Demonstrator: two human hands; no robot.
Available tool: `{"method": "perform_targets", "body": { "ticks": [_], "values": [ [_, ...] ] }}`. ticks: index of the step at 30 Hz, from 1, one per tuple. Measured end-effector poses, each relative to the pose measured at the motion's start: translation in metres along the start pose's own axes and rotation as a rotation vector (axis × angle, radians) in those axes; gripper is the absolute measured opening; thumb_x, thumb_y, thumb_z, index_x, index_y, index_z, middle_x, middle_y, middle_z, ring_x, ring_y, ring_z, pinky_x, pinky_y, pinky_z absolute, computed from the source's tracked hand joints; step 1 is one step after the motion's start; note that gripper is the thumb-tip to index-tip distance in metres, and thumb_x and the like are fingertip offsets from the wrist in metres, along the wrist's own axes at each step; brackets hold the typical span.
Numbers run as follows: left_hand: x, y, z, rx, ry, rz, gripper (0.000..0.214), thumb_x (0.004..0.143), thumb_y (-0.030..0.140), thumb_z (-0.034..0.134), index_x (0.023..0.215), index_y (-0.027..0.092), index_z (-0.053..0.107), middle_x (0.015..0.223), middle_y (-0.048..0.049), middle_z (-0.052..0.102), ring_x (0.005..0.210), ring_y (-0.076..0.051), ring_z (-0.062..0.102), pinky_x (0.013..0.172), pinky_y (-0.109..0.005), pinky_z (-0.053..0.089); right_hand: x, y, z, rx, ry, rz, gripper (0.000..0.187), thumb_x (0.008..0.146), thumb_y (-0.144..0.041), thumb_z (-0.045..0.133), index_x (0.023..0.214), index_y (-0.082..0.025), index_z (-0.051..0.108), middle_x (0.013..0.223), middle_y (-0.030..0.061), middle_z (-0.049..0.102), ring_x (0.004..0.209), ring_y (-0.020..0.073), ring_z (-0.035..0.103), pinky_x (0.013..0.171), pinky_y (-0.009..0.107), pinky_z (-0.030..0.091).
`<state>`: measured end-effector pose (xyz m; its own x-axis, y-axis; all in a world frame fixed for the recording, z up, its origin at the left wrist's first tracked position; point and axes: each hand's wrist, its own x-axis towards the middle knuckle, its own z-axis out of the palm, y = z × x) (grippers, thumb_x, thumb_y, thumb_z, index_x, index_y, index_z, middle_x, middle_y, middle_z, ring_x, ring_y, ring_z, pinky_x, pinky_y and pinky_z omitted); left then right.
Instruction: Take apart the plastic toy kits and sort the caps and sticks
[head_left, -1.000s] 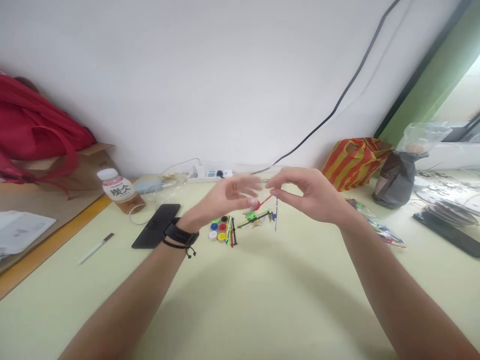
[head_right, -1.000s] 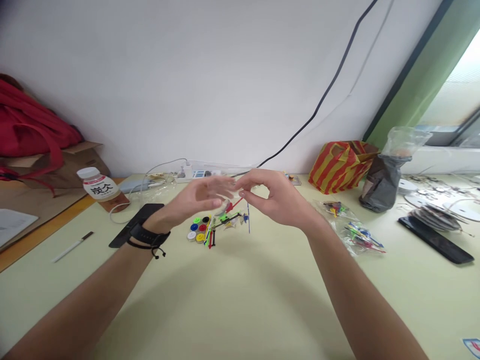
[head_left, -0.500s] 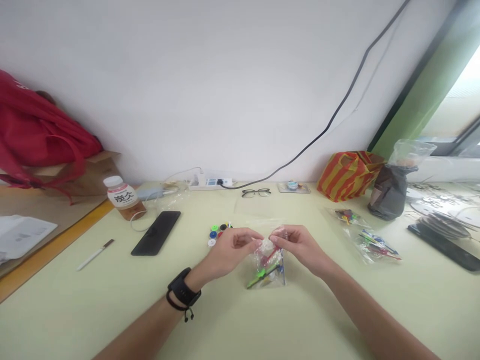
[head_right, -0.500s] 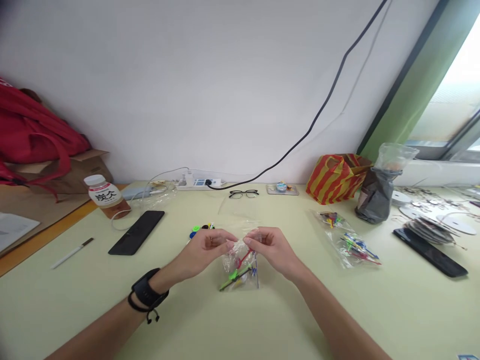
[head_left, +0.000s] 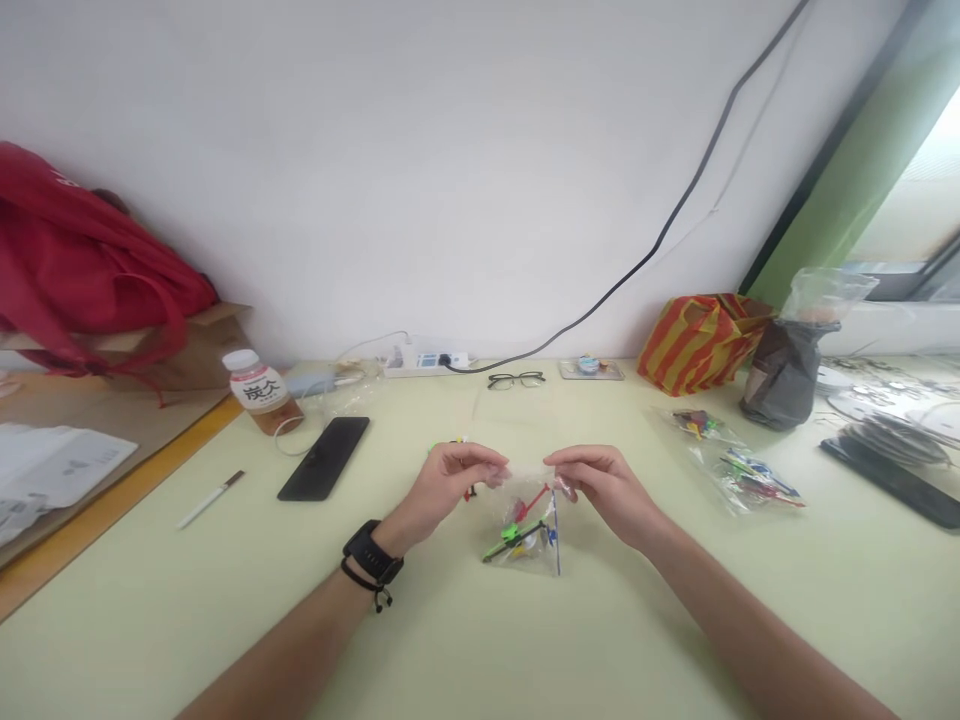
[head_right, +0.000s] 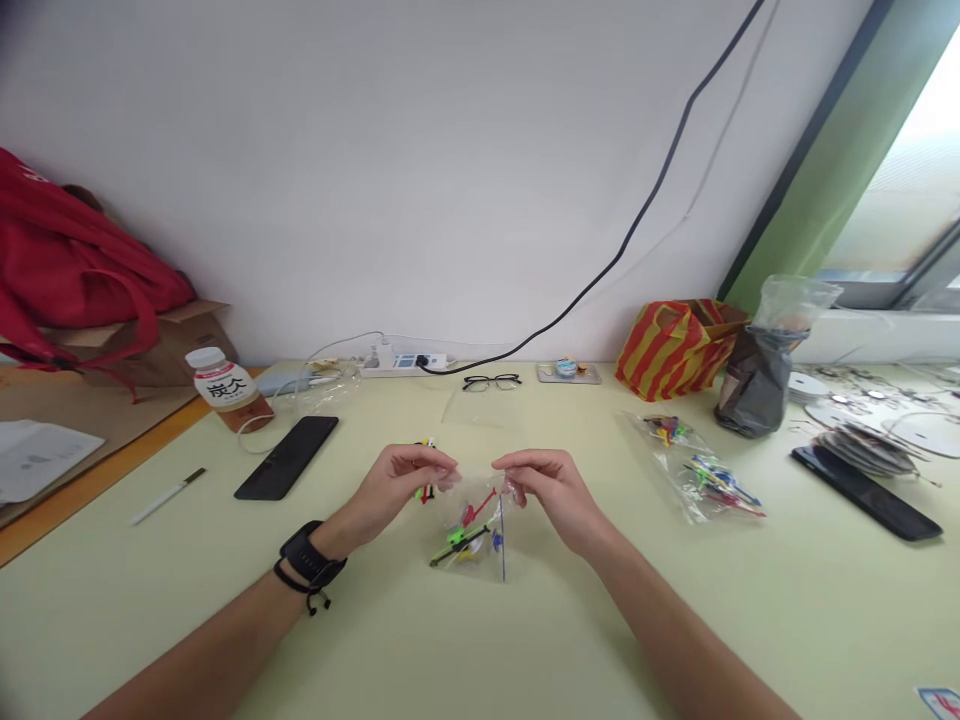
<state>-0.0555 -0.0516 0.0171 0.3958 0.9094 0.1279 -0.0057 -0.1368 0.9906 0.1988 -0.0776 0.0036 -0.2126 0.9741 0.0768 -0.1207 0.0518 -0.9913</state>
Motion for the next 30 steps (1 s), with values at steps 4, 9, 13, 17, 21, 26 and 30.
{"method": "perform_targets", "body": {
  "ticks": [4,9,13,17,21,26,30],
  "values": [
    [0.000,-0.002,-0.001,-0.069,0.037,0.008,0.025,0.092,0.035,0.067,0.092,0.016,0.082,0.093,-0.0119,0.079,0.090,-0.024,0.073,0.083,-0.033,0.057,-0.001,-0.003,0.004,0.003,-0.016,-0.063,0.025,0.086,-0.039,0.069,0.093,-0.020,0.084,0.080,0.0067,0.066,0.073,0.0186,0.055,0.070,0.035,0.048],
    [-0.001,-0.002,0.006,0.020,0.117,0.040,0.030,0.082,0.043,0.083,0.095,0.016,0.079,0.083,-0.0067,0.075,0.075,-0.018,0.068,0.070,-0.028,0.054,-0.004,-0.009,0.010,-0.171,-0.013,-0.168,0.032,0.092,-0.050,0.066,0.095,-0.021,0.081,0.084,0.0062,0.067,0.077,0.0194,0.058,0.074,0.034,0.050],
    [0.001,-0.004,0.007,0.033,0.097,0.023,0.038,0.079,0.040,0.087,0.108,0.018,0.078,0.070,-0.0002,0.067,0.063,-0.012,0.058,0.060,-0.024,0.048,-0.004,-0.005,0.011,-0.161,0.018,-0.164,0.038,0.086,-0.049,0.077,0.114,-0.023,0.074,0.080,0.0017,0.063,0.075,0.0177,0.058,0.071,0.032,0.049],
    [0.002,-0.006,0.002,0.074,0.038,-0.008,0.034,0.082,0.043,0.084,0.104,0.017,0.080,0.074,-0.0025,0.069,0.065,-0.013,0.059,0.059,-0.024,0.047,-0.003,-0.003,0.011,-0.190,0.028,-0.136,0.037,0.085,-0.052,0.077,0.105,-0.021,0.076,0.079,0.0025,0.066,0.073,0.0173,0.059,0.071,0.032,0.051],
    [0.003,-0.008,-0.003,0.120,0.004,-0.033,0.033,0.085,0.045,0.080,0.097,0.015,0.081,0.080,-0.0076,0.074,0.069,-0.015,0.062,0.059,-0.025,0.047,-0.003,-0.006,0.011,-0.199,0.029,-0.124,0.035,0.085,-0.052,0.076,0.098,-0.020,0.076,0.077,0.0028,0.068,0.070,0.0166,0.059,0.068,0.032,0.051],
    [0.004,-0.010,-0.008,0.142,-0.032,-0.048,0.035,0.087,0.047,0.078,0.096,0.014,0.081,0.079,-0.0099,0.076,0.069,-0.017,0.065,0.056,-0.024,0.046,-0.002,-0.008,0.011,-0.189,0.026,-0.109,0.033,0.086,-0.051,0.076,0.094,-0.019,0.076,0.068,0.0001,0.062,0.063,0.0142,0.053,0.061,0.029,0.047],
    [0.006,-0.011,-0.011,0.161,-0.048,-0.051,0.035,0.087,0.047,0.078,0.097,0.014,0.082,0.079,-0.0097,0.077,0.068,-0.016,0.064,0.056,-0.024,0.046,-0.001,-0.005,0.011,-0.151,0.031,-0.098,0.029,0.085,-0.046,0.077,0.093,-0.018,0.077,0.067,0.0003,0.063,0.062,0.0137,0.053,0.061,0.029,0.046]
  ]
}}
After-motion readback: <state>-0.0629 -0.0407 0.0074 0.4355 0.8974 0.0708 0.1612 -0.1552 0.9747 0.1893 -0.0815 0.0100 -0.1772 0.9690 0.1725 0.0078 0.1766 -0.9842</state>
